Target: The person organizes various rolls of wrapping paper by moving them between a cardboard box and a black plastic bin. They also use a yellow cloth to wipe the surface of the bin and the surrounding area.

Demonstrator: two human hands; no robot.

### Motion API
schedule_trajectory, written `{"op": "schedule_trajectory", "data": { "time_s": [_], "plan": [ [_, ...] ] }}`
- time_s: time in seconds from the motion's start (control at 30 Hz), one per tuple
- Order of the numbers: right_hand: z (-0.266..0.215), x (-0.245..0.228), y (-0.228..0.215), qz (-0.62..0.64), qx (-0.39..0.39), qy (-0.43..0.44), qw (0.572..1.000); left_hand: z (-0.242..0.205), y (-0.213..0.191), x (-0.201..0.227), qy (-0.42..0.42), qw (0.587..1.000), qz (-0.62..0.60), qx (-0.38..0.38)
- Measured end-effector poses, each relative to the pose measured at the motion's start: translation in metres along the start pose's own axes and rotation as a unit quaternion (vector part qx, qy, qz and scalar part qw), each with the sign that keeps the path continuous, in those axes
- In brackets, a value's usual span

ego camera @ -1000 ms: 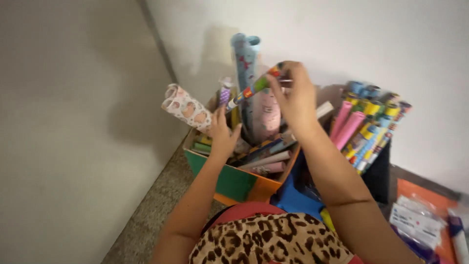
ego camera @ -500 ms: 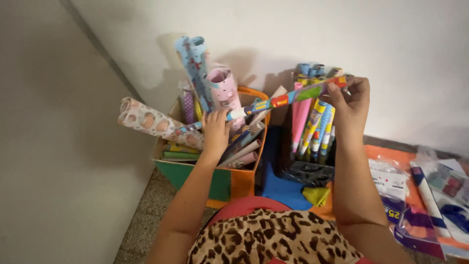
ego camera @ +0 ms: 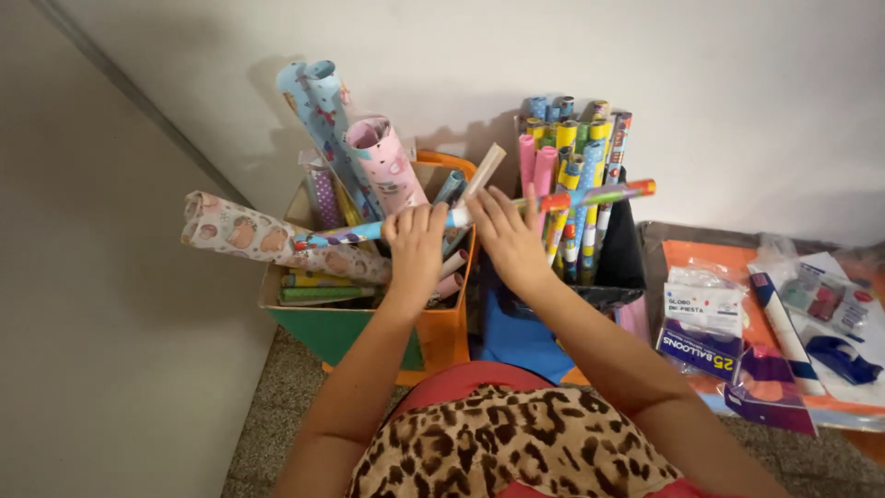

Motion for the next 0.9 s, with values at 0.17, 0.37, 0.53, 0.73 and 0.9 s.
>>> {"op": "schedule_trajectory", "data": {
  "time_s": [0.17, 0.37, 0.53, 0.73, 0.9],
  "plan": [
    [-0.027, 0.030, 0.047, -0.054, -0.009, 0.003, 0.998, -0.010, 0.018, 0.008, 0.024, 0.998, -0.052, -0.013],
    [-0.039, 0.061, 0.051, -0.090, 0.017, -0.020, 0.996, -0.016, 0.035, 0.001, 0.047, 0.997, -0.048, -0.037],
    [-0.051, 0.097, 0.041, -0.116, 0.011, -0.011, 0.993, -0.007, 0.017, -0.006, 0.036, 0.999, -0.002, -0.027],
    [-0.070, 0.140, 0.028, -0.173, 0.024, 0.012, 0.985, -0.012, 0.029, -0.020, 0.045, 0.999, 0.003, -0.023],
    [-0.092, 0.174, 0.027, -0.191, 0.016, 0.050, 0.980, -0.015, 0.036, -0.025, 0.049, 0.999, 0.022, -0.006]
  ]
}}
Point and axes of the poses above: each hand's wrist, its own z-axis towards the middle knuckle, its own y-axis out of the palm, x = y × z, the point moved 9 cm from there along z, towards the middle knuckle, and after that the axes turned 6 degrees about x, right-handed, at the moved point
